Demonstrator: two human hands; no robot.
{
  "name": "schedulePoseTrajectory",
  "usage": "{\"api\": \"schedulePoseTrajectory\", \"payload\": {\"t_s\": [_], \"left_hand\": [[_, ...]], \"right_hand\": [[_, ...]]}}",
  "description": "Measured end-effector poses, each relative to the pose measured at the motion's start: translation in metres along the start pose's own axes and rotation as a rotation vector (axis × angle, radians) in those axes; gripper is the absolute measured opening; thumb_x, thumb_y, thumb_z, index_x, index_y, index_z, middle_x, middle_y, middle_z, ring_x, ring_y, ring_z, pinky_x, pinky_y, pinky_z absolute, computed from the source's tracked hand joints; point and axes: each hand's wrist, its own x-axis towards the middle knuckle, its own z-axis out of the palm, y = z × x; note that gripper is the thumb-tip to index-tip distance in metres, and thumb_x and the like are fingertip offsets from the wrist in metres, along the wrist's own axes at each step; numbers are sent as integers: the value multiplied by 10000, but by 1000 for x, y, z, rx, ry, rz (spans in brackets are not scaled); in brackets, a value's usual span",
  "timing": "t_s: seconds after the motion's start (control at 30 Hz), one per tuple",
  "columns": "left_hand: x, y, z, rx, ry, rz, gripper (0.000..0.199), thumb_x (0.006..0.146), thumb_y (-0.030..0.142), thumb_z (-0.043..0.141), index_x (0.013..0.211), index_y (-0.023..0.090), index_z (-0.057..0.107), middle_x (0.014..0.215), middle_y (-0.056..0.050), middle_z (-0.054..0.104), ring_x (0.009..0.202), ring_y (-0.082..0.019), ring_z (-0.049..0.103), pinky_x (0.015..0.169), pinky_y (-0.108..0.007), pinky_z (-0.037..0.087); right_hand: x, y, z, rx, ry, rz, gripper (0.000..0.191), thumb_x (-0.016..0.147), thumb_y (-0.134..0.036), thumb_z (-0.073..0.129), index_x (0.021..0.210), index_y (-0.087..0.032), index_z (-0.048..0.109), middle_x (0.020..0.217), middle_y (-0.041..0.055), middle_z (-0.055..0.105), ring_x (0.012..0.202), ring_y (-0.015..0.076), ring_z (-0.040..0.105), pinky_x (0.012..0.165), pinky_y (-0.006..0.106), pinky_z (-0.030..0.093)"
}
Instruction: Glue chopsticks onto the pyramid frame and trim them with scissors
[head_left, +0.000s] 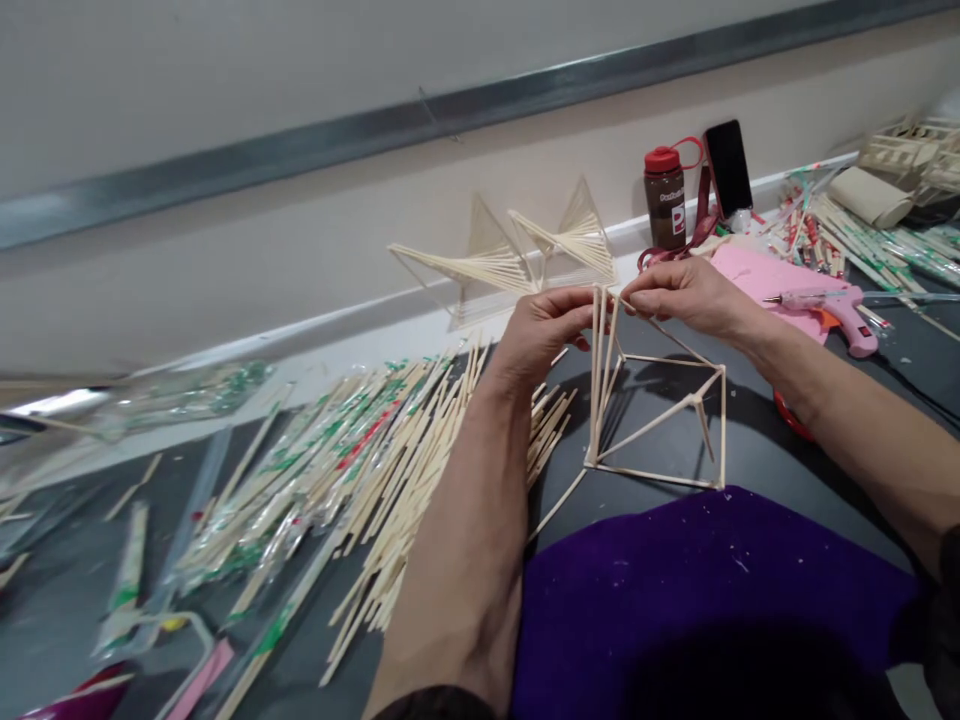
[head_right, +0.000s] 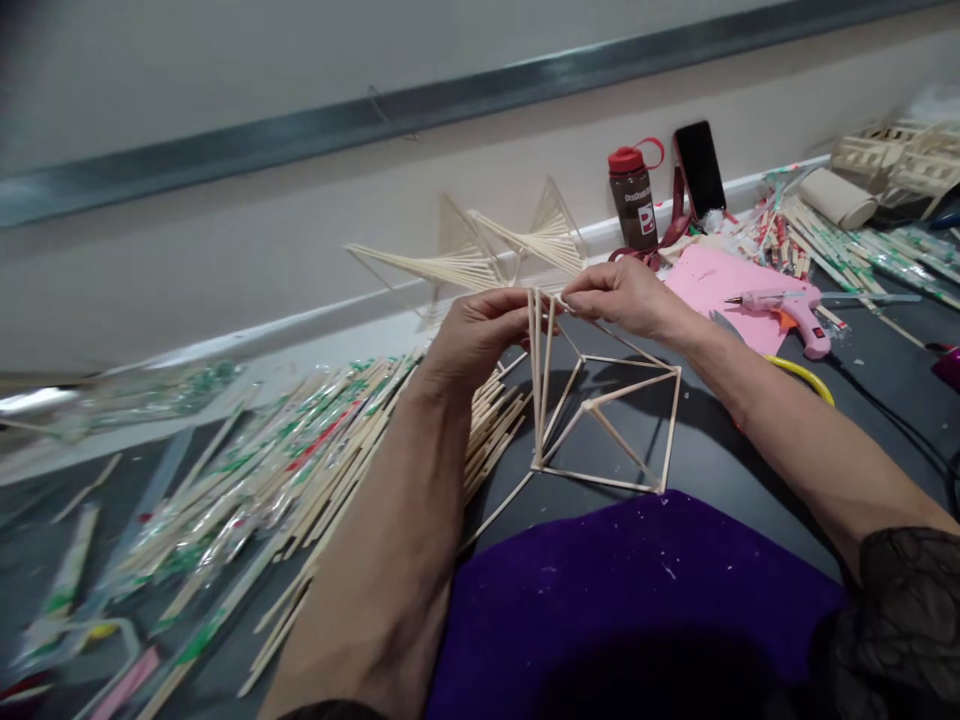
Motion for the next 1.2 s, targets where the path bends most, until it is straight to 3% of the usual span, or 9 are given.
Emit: {"api": "schedulePoseTrajectory", "payload": {"t_s": [0.17, 0.43, 0.7, 1.2], "left_hand": [[-4, 12, -13, -90, 20, -26, 356, 645, 329, 799, 975, 196, 788, 998, -83, 747, 746, -183, 677, 488, -212, 437], [0, 15, 5, -110, 103, -31, 327, 656, 350, 834, 913, 163, 762, 795, -62, 708, 647, -162, 632, 478, -222, 391], [-1, 15, 5, -146, 80, -34, 320, 636, 351, 833, 893, 175, 758, 792, -49, 727, 657, -171, 650, 489, -228, 397], [-1, 15, 6, -147, 65, -28, 344, 617, 373, 823, 888, 175, 747, 789, -47, 739, 644, -163, 656, 476, -218, 395]], "right_hand": [[0, 3, 10, 185, -34, 35, 133, 815, -234, 718, 719, -142, 710, 617, -12, 633, 519, 60, 464, 491, 192, 333], [0, 6, 18, 304, -1, 117, 347, 693, -449, 874, 745, -144, 718, 630, 9, 664, 528, 85, 568, 475, 196, 415], [0, 10, 21, 364, 5, 179, 330, 719, -416, 870, 785, -135, 709, 622, -9, 641, 508, 71, 571, 482, 181, 470], [3, 26, 25, 354, 12, 42, 275, 784, -370, 797, 721, -140, 660, 586, -32, 579, 474, 55, 476, 433, 181, 357]]}}
